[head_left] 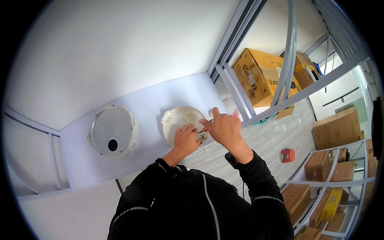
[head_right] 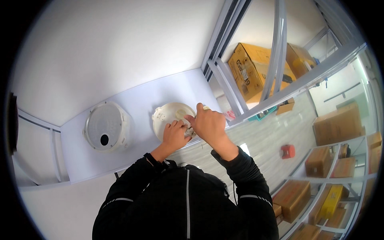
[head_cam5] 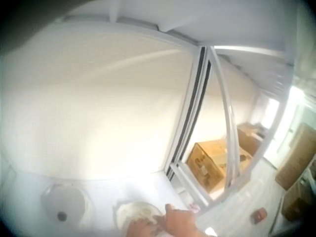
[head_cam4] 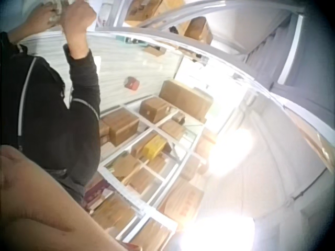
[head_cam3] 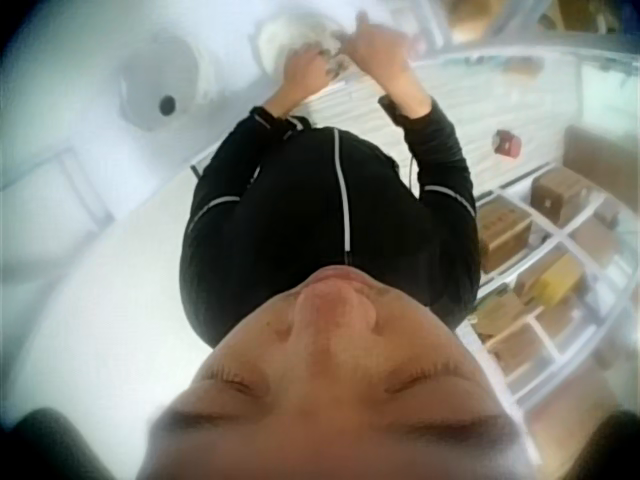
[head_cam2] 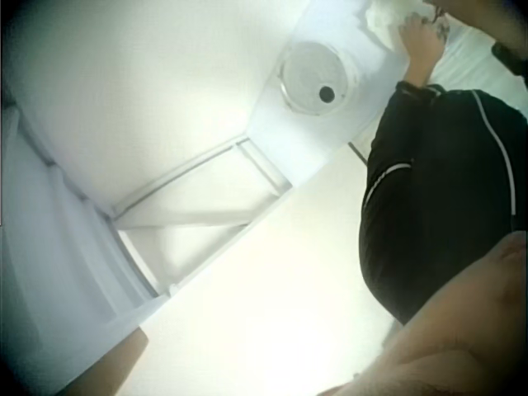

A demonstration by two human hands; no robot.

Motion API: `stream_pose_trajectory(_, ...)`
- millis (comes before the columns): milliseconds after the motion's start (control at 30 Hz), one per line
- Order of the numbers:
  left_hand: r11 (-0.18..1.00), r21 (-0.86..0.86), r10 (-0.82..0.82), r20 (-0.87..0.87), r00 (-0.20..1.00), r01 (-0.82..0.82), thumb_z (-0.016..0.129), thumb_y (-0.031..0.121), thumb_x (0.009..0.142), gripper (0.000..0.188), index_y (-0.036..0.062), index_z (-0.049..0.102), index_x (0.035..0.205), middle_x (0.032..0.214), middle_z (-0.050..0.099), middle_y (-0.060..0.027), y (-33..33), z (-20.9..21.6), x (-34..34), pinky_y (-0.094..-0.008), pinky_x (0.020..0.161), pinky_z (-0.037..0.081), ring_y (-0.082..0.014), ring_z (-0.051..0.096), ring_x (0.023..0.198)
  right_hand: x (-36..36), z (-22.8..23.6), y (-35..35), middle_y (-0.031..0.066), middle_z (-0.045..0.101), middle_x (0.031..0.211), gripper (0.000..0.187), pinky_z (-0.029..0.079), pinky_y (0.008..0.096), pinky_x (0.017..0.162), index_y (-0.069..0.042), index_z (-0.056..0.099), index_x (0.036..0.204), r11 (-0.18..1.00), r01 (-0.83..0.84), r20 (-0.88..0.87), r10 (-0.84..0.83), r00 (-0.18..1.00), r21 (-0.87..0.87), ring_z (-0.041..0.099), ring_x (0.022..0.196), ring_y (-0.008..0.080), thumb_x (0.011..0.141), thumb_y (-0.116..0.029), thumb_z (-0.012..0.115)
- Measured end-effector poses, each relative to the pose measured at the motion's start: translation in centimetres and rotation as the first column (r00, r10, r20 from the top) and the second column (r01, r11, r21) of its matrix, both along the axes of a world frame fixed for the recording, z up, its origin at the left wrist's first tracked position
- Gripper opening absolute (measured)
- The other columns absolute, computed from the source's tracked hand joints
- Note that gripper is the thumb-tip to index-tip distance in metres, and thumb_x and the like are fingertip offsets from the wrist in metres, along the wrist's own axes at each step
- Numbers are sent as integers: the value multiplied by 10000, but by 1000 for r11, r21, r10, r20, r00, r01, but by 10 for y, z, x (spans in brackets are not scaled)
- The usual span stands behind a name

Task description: The person uses a screwdriver to fasten screws into a white plastic lid and a circular base component on a workbench. They handle the lid, base, and several small white plastic parts, tightening screws at multiple positions.

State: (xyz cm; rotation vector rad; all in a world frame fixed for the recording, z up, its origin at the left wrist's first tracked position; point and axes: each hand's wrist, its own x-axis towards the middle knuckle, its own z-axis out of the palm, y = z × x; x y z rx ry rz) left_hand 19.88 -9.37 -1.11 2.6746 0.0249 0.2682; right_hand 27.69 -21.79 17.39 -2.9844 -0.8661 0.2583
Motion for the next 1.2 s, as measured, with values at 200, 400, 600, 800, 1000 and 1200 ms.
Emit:
stream_pose_trajectory(200,999,-2,-36,-5,999,36,879,374,739,441,115,800,1087,1123,659,3,4,1,1,-429,888,429,-215,596,1107,-3,-25,-14,96,685,725,453,513,412,510,-68,594,1098,816,-400,429,211,878,417,688,596,312,885,-399,818)
stream_pose_trajectory(400,998,-5,-61,26,998,61,878,378,738,463,119,805,1114,1120,665,-1,11,-2,-3,-423,897,429,-220,597,1117,-12,-5,6,155,668,985,394,550,413,608,-60,585,1116,999,37,82,-36,996,-4,726,815,314,883,-304,788)
stream_pose_trajectory(600,994,-15,-105,-20,994,104,876,379,747,478,122,806,1144,1137,671,-5,19,2,-8,-421,913,425,-218,596,1130,-18,-15,-5,126,661,928,340,551,411,622,-63,598,1144,921,-277,331,181,926,274,718,789,315,889,-234,743)
stream_pose_trajectory(800,990,-9,-143,-19,990,143,864,389,766,498,88,789,1155,1135,666,-15,27,4,-13,-414,908,419,-221,578,1146,-17,-20,-2,110,645,946,299,546,383,587,-78,606,1037,981,-187,345,155,926,60,716,746,268,859,-256,768)
stream_pose_trajectory(1000,990,-20,-140,-18,990,140,880,386,753,478,121,802,1144,1134,673,-1,29,2,-14,-416,902,410,-216,586,1142,-30,-20,4,113,649,878,284,520,418,552,-81,609,1044,984,-164,294,137,946,70,705,704,322,936,-308,741)
stream_pose_trajectory(1200,990,-35,-134,24,991,134,885,382,748,493,116,793,1153,1117,678,1,29,-2,-18,-421,899,412,-217,589,1141,-42,-20,11,132,665,849,363,510,423,527,-78,631,1063,999,-43,253,36,967,23,691,640,329,942,-397,753)
